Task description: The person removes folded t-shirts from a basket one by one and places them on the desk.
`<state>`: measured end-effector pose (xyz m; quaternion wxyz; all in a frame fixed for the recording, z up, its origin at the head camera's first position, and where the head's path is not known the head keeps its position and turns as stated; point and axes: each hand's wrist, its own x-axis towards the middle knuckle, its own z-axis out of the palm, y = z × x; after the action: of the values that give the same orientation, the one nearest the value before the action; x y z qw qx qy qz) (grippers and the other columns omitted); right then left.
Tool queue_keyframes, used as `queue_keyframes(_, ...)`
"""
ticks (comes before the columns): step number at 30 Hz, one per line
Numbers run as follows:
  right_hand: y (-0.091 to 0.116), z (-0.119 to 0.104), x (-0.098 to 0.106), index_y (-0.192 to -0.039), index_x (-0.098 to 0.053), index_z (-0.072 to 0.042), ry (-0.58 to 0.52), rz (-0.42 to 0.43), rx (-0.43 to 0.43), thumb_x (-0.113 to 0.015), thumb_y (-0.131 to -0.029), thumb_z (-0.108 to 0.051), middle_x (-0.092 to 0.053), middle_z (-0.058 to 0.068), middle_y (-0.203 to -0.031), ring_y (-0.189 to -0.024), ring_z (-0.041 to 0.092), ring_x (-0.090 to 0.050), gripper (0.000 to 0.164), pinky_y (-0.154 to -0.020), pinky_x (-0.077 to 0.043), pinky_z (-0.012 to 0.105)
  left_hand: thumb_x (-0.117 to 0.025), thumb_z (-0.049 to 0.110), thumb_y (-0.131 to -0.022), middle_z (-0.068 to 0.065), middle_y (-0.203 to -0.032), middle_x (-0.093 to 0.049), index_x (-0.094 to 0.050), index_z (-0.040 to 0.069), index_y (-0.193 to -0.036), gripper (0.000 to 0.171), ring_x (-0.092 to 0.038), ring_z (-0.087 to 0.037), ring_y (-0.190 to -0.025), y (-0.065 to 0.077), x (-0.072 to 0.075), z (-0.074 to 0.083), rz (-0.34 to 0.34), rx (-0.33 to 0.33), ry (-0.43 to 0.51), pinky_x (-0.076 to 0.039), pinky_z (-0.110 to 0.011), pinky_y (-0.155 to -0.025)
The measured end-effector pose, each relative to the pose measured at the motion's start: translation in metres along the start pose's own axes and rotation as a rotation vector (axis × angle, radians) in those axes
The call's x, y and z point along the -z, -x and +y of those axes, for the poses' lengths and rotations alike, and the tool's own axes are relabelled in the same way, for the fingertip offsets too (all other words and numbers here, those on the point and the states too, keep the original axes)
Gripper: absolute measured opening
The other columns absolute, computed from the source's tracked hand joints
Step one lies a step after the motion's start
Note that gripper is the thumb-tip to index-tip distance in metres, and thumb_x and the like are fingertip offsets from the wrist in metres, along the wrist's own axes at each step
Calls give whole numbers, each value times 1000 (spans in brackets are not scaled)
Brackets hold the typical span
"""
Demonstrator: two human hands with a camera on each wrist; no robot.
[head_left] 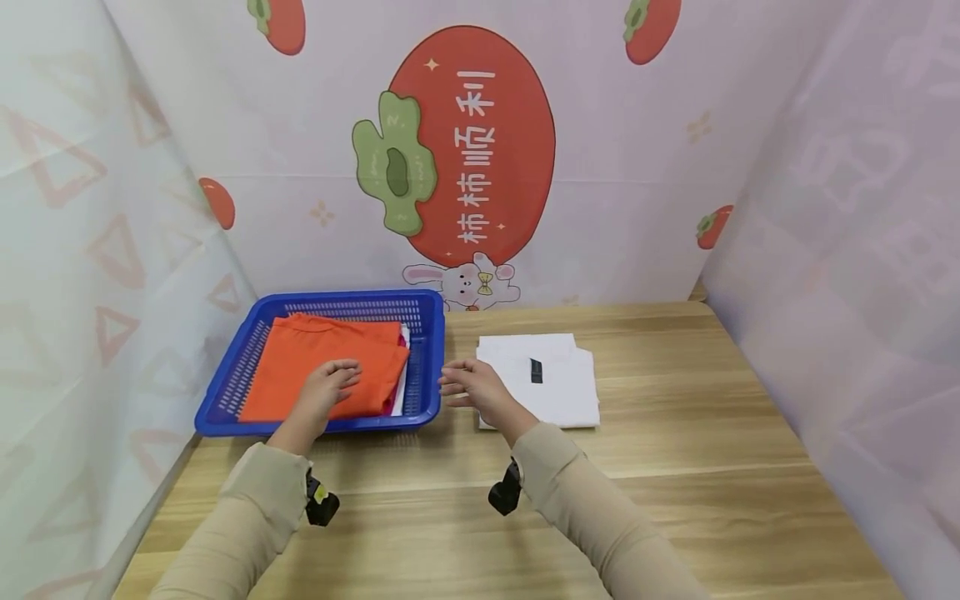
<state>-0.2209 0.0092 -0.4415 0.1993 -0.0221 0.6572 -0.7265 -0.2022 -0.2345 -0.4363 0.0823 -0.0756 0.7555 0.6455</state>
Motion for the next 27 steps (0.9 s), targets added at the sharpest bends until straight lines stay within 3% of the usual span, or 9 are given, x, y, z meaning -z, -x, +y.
queue_keyframes(7,-9,-3,-12,-106,-50,5,7,-27,-30,-51,-87,-13,-57,18,-94,-82,27,-58,27,-73,-46,40,-31,22,-94,-24,-132,-29,-28,-8,-129,46,-29,-32,-119,0,24,-4,66,14,-6,-26,-41,-96)
queue_keyframes(13,-16,-1,-28,-104,-50,4,0,-63,-46,-52,-86,-13,-57,18,-96,-88,32,-56,24,-71,-48,35,-28,23,-94,-25,-134,-25,-24,-8,-131,48,-26,-33,-121,2,49,-6,148,41,-21,-25,-41,-96)
queue_keyframes(18,-23,4,-41,-101,-50,5,-6,-74,-66,-52,-86,-11,-55,21,-100,-86,31,-56,22,-72,-47,35,-29,22,-93,-26,-130,-29,-30,-7,-129,46,-28,-36,-118,4,67,-8,254,67,-167,-27,-45,-93)
queue_keyframes(22,-28,9,-50,-101,-49,5,-17,-75,-101,-53,-85,-10,-52,24,-104,-88,33,-56,22,-76,-45,37,-33,23,-91,-27,-125,-33,-36,-7,-125,45,-32,-38,-112,6,77,-10,349,128,-317,-29,-48,-89)
queue_keyframes(27,-35,10,-61,-106,-43,8,-28,-66,-91,-54,-85,-8,-50,27,-107,-94,39,-51,29,-78,-44,39,-37,25,-88,-29,-123,-34,-37,-9,-122,48,-33,-40,-108,6,90,-13,384,191,-439,-29,-48,-88)
